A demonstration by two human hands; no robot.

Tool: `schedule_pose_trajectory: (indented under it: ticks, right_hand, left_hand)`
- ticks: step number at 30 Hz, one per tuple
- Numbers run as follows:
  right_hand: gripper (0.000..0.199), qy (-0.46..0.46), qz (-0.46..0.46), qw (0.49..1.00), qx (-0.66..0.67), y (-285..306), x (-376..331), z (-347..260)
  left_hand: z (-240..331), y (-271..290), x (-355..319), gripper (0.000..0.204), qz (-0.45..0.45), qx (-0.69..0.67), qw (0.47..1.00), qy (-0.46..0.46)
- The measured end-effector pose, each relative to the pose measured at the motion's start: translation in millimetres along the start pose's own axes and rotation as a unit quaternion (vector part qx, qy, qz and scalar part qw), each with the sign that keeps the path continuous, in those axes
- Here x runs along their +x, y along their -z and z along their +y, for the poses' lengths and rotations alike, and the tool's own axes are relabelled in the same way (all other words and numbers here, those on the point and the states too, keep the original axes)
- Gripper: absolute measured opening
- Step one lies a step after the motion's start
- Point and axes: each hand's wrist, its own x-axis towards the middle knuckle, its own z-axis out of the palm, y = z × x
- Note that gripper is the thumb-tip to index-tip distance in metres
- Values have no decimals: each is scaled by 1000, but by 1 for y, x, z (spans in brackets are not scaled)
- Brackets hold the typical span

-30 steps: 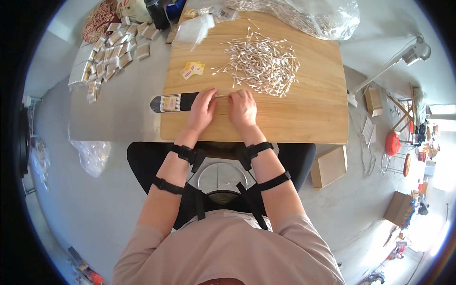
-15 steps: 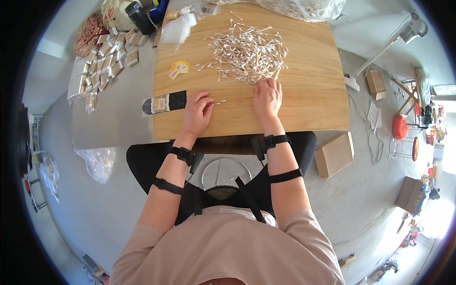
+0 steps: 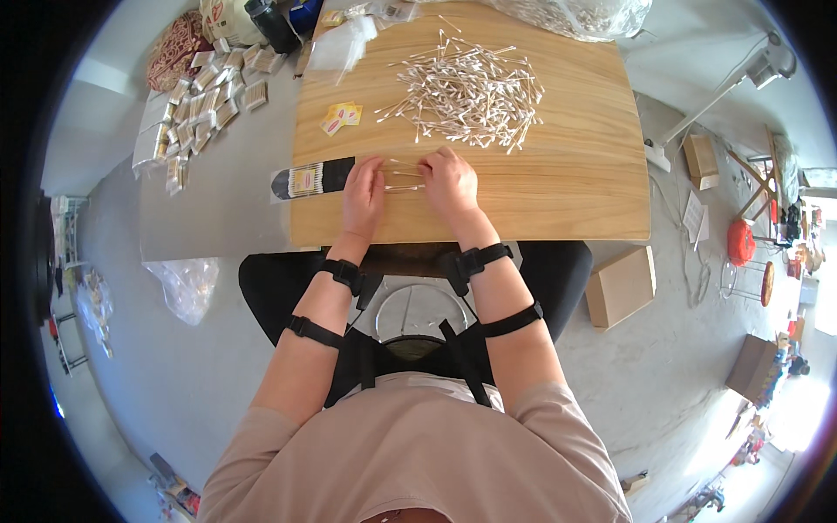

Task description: Arrange cotton swabs neatly into a alignment jig before packaging.

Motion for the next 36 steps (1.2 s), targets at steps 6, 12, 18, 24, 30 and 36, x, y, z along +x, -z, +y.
schedule_pose_trajectory:
  ticks: [6,12,18,24,30,36]
  right_hand:
    - [9,2,-34,999,9,2,3,3]
    - [19,4,32,999,-6,-4,28,-11]
    - [16,-11,24,993,-113,-20,46,-7]
    - [13,6,-2,999,-47,-18,26,-1]
    - [15,37,-78,996,12,-5,13,-6]
    - [13,18,-103,994,15,3,28,-3]
  left_hand:
    - [0,-2,2,24,-27,126,986,-109]
    - [6,2,0,17,-81,103,987,-97]
    - [1,-1,-2,13,-43,46,996,-58]
    - [0,0,2,17,21,32,999,-15]
    - [2,-1,2,27,18,77,996,-49]
    - [1,-1,2,28,-31,79,996,-29]
